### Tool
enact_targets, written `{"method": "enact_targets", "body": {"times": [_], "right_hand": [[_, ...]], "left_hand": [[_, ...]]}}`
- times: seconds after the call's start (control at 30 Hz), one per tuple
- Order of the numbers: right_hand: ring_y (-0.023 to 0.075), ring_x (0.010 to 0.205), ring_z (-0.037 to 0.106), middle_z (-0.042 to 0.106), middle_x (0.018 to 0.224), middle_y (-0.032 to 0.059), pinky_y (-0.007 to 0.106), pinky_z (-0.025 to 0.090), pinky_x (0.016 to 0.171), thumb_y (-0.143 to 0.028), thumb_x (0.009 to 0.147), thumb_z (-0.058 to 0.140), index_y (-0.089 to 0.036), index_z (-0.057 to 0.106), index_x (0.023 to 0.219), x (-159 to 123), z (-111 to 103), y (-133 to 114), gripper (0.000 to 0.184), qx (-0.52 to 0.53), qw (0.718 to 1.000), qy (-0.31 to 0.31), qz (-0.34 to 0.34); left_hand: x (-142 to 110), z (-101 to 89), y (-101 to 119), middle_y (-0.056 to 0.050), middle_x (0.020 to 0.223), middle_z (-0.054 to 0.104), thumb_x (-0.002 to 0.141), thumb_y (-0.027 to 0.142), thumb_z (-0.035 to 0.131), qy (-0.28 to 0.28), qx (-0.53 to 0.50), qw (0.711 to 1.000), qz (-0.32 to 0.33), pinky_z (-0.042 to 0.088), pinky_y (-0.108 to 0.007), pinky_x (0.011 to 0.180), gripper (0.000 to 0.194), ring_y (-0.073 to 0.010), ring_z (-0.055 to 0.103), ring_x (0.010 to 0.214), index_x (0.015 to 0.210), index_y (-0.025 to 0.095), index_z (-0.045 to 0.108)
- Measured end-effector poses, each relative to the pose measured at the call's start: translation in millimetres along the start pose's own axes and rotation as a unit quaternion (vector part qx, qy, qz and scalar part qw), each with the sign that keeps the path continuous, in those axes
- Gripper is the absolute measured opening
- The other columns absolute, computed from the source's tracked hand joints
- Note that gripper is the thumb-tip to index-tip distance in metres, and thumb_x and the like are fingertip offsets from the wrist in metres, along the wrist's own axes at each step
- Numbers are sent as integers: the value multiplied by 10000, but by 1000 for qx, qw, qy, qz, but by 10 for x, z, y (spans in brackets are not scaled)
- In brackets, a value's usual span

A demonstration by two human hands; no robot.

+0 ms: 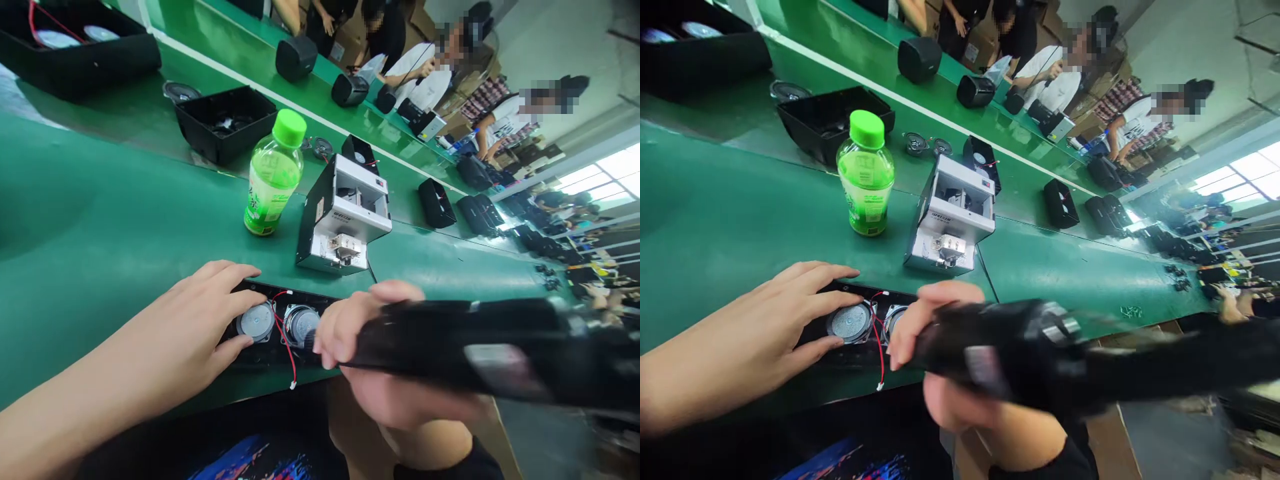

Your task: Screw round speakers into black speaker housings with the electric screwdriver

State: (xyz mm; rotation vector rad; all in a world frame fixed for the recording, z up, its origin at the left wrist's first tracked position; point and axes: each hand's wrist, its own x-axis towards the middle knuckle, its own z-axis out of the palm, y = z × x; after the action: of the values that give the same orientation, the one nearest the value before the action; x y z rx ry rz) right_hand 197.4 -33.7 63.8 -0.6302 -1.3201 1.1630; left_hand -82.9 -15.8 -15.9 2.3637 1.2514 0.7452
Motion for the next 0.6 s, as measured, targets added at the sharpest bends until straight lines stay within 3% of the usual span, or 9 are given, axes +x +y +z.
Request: {"method": "enact_targets", "body": {"times": [0.07,0.17,0.27,0.33,0.43,0.6], "right_hand": [[193,533,717,805,758,-38,349,689,570,-906,1110,862,-362,953,1475,217,-91,-192,661,12,998,47,-28],[192,503,673,757,698,-43,351,655,519,-929,1024,953,-366,972,1248,627,-238,-370,607,-22,989,118,-82],[171,497,663,730,681,-75,312,630,504,-990,973,947,-372,887,1141,1016,-360,-259,643,-69,977,144,-140],[129,462,647,694,665,-107,257,579,484,-1035,1024,829,-353,812,1113,1188,-404,-93,688,-88,971,137,-173],[118,431,621,668,656,-112,253,542,466,-1041,1063,746,-338,763,1113,1279,-401,85,705,-109,972,131,-164],[164,431,554,626,645,-92,305,483,423,-961,1108,762,-315,794,1264,1263,-383,136,665,-106,967,170,-158]], "left_hand": [[-16,26,-59,-67,1621,877,1050,387,796,17,5,1000,9,774,-663,1144,354,-425,851,1461,1385,420,907],[-71,89,-171,-37,1683,857,1070,435,812,18,22,999,28,774,-617,1148,389,-407,846,1495,1453,456,874],[-151,171,-264,-33,1767,817,1083,534,841,17,39,999,22,764,-641,1192,412,-434,822,1541,1489,467,854],[-190,214,-289,-50,1782,804,1111,527,800,19,46,999,8,753,-671,1211,376,-444,810,1553,1476,451,854],[-195,224,-267,-55,1773,805,1123,501,773,21,43,999,3,753,-677,1198,353,-444,809,1555,1458,438,864],[-134,140,-177,-26,1733,830,1094,516,827,30,40,999,16,757,-666,1153,356,-434,832,1509,1443,445,855]]}}
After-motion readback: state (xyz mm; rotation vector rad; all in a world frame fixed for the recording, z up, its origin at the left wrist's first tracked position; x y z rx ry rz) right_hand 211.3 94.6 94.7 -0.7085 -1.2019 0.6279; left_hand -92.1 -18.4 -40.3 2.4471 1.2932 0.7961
